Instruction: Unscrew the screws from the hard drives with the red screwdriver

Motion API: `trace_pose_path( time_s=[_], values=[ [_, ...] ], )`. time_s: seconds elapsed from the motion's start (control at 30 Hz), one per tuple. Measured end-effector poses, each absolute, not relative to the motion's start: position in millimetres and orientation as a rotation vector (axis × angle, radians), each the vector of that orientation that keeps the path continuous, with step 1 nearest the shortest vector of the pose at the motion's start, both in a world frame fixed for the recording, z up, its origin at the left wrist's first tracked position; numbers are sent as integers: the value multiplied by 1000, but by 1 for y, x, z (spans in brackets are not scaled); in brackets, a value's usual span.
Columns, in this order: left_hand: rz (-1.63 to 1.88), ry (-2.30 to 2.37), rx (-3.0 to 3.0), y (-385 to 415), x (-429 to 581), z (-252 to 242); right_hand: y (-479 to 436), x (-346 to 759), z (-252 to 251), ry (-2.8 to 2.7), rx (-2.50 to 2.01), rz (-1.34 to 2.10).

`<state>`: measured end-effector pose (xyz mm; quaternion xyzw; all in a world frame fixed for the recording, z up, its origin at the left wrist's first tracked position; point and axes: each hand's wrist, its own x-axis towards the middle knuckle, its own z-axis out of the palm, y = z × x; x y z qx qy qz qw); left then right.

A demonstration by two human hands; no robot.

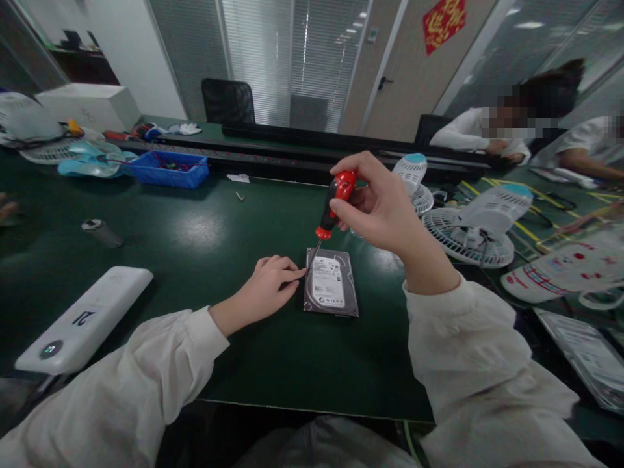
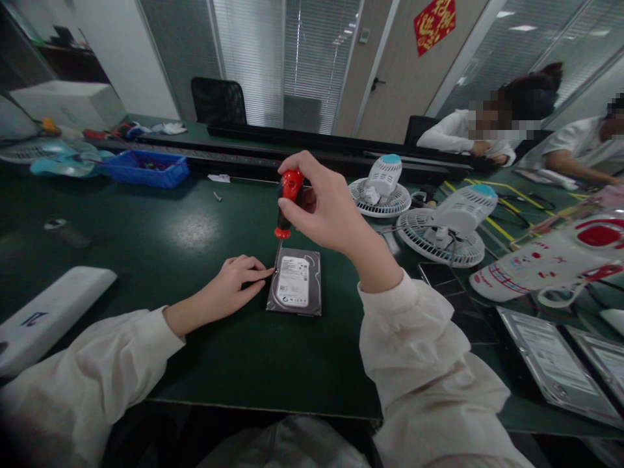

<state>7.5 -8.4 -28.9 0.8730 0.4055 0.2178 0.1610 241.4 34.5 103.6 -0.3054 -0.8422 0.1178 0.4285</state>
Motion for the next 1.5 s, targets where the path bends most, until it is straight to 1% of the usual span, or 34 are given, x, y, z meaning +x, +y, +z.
trace_pose_path(
  time_s=[0.3,0.43,0.63,0.8,1.0,1.2,1.37,1.43,1.5],
  values=[
    [808,1126,2284,3,12,-35,36,243,105,-2069,-764,446],
    [751,1189,2318,2,15,-35,35,245,108,-2101,-796,358],
    [714,1204,2335,-1,16,-31,32,243,111,-2215,-902,37],
    [705,1197,2343,-1,15,-31,29,243,114,-2249,-801,195],
    [695,1191,2345,1,13,-35,25,246,119,-2228,-936,-7],
    [680,1190,2347,1,13,-35,24,243,118,-2198,-786,213],
    [694,1202,2341,1,13,-35,23,244,120,-2222,-883,8],
    [691,1200,2340,1,13,-36,22,246,122,-2287,-871,18],
    [685,1195,2338,1,13,-36,22,247,123,-2337,-794,110]
  ],
)
